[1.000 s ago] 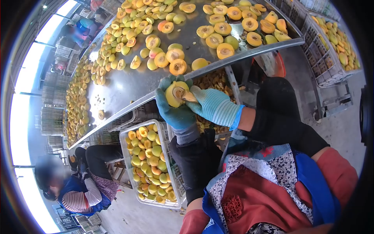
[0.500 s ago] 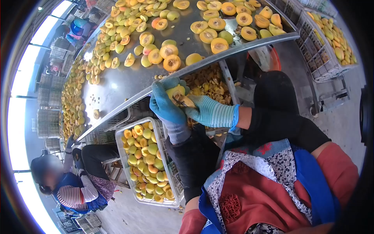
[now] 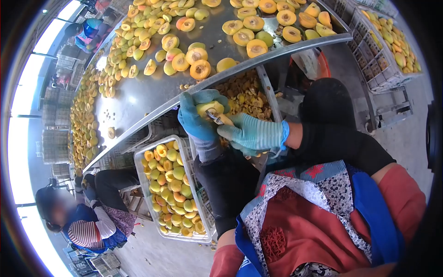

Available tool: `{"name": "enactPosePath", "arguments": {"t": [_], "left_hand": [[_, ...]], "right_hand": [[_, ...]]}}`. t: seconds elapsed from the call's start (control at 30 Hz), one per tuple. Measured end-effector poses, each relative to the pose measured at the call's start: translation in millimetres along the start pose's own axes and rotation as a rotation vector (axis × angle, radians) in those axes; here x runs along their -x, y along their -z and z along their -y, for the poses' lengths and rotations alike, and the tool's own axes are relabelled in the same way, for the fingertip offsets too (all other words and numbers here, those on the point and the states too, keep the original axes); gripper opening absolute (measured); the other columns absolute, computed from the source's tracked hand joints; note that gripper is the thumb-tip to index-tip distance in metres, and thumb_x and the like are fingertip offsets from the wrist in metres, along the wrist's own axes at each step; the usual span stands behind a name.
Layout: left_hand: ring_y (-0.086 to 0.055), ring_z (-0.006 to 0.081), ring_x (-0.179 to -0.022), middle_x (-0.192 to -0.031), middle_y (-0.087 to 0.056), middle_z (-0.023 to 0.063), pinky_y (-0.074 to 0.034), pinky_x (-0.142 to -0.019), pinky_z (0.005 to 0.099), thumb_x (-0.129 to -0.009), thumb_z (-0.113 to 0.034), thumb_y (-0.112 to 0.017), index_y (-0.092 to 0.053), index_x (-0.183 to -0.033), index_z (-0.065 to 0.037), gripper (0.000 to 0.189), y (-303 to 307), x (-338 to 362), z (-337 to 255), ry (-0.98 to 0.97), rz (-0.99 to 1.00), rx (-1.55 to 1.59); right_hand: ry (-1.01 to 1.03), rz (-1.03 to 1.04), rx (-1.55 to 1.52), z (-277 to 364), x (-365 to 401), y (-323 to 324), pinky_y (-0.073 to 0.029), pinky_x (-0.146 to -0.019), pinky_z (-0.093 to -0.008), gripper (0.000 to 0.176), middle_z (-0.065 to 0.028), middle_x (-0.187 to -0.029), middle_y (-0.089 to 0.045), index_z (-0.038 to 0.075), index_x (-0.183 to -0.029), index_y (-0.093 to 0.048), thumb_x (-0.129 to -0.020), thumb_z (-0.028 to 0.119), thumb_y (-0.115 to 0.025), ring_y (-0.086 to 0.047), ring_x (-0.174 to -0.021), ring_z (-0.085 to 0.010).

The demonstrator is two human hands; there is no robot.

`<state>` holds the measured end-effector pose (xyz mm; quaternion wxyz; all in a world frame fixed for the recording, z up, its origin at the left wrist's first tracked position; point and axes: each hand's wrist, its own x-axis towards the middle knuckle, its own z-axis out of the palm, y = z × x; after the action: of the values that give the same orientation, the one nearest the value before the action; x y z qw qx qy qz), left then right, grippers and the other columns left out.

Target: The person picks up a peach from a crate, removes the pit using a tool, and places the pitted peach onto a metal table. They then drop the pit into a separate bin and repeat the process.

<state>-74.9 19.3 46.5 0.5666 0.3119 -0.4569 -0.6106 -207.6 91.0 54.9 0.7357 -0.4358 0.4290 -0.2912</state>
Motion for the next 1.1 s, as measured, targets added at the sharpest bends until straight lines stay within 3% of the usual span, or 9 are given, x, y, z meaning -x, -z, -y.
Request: {"name": "enactPosePath", "arguments": {"t": [0.07,0.1,0.23,0.37,0.57,0.67,0.77,0.87,1.1], "left_hand": [[-0.064,0.0200,-0.059,-0.069,-0.067,0.0136,-0.052,-0.057,0.0287,-0.100,-0.041,-0.046,-0.068,-0.080,0.005,0.055,-9,2,-4,-0.017,-0.036,-0.018],[-0.064,0.0204,-0.059,-0.069,-0.067,0.0137,-0.052,-0.057,0.0288,-0.100,-0.042,-0.045,-0.068,-0.079,0.005,0.056,-10,2,-4,-0.003,-0.055,-0.126],[-0.065,0.0215,-0.059,-0.069,-0.066,0.0139,-0.052,-0.057,0.0290,-0.101,-0.044,-0.042,-0.067,-0.078,0.004,0.059,-19,7,-4,0.039,-0.122,-0.314],[-0.065,0.0243,-0.061,-0.070,-0.065,0.0178,-0.055,-0.061,0.0350,-0.097,-0.051,-0.044,-0.067,-0.083,0.005,0.062,-23,8,-1,0.044,-0.170,-0.239],[-0.066,0.0227,-0.068,-0.080,-0.068,0.0147,-0.054,-0.066,0.0323,-0.098,-0.043,-0.049,-0.066,-0.092,0.004,0.050,-42,14,-20,0.149,-0.167,0.141],[-0.067,0.0266,-0.076,-0.092,-0.066,0.0159,-0.056,-0.069,0.0370,-0.095,-0.045,-0.052,-0.062,-0.101,0.002,0.048,-2,3,4,0.178,0.094,-0.055],[-0.067,0.0261,-0.073,-0.086,-0.067,0.0163,-0.056,-0.068,0.0366,-0.095,-0.038,-0.055,-0.064,-0.096,0.004,0.043,-15,9,-5,0.128,0.010,-0.079],[-0.067,0.0258,-0.069,-0.081,-0.067,0.0160,-0.056,-0.065,0.0359,-0.095,-0.035,-0.055,-0.064,-0.090,0.005,0.042,-24,12,-11,0.067,0.011,-0.149],[-0.065,0.0261,-0.065,-0.079,-0.066,0.0175,-0.055,-0.061,0.0360,-0.095,-0.035,-0.055,-0.064,-0.087,0.007,0.043,-30,18,-2,-0.081,-0.004,-0.144]], "right_hand": [[0.030,-0.028,0.122,-3,-8,9,-0.050,-0.068,-0.0428,0.026,-0.0200,-0.082,-0.066,0.004,-0.104,-0.061,-0.094,0.027,-0.055,-0.065,-0.073,-0.0370],[0.448,-0.167,0.616,-26,-29,22,-0.051,-0.066,-0.0417,0.025,-0.0174,-0.082,-0.067,0.006,-0.105,-0.061,-0.094,0.027,-0.055,-0.065,-0.073,-0.0355],[0.446,-0.142,0.451,-30,-19,18,-0.049,-0.061,-0.0391,0.025,-0.0124,-0.076,-0.065,0.008,-0.107,-0.060,-0.095,0.029,-0.055,-0.064,-0.068,-0.0300],[0.045,-0.011,0.030,-7,7,5,-0.037,-0.045,-0.0291,0.023,0.0020,-0.063,-0.049,0.013,-0.103,-0.056,-0.097,0.035,-0.054,-0.047,-0.051,-0.0105],[-0.063,0.105,0.157,12,9,25,-0.037,-0.046,-0.0284,0.027,0.0004,-0.065,-0.049,0.010,-0.100,-0.055,-0.098,0.037,-0.053,-0.046,-0.052,-0.0114],[-0.140,0.093,0.243,12,6,33,-0.044,-0.050,-0.0354,0.032,-0.0083,-0.068,-0.057,0.008,-0.102,-0.056,-0.097,0.039,-0.051,-0.056,-0.054,-0.0218],[0.429,-0.059,0.858,-1,-5,47,-0.051,-0.062,-0.0445,0.037,-0.0184,-0.080,-0.065,0.005,-0.106,-0.057,-0.096,0.040,-0.050,-0.065,-0.070,-0.0366],[0.350,-0.106,0.871,16,10,34,-0.051,-0.077,-0.0488,0.040,-0.0237,-0.093,-0.066,0.003,-0.106,-0.058,-0.095,0.040,-0.050,-0.063,-0.088,-0.0437],[0.553,-0.226,0.319,-42,-7,6,-0.050,-0.064,-0.0381,0.024,-0.0125,-0.080,-0.065,0.003,-0.105,-0.057,-0.095,0.026,-0.054,-0.064,-0.071,-0.0272]]}}
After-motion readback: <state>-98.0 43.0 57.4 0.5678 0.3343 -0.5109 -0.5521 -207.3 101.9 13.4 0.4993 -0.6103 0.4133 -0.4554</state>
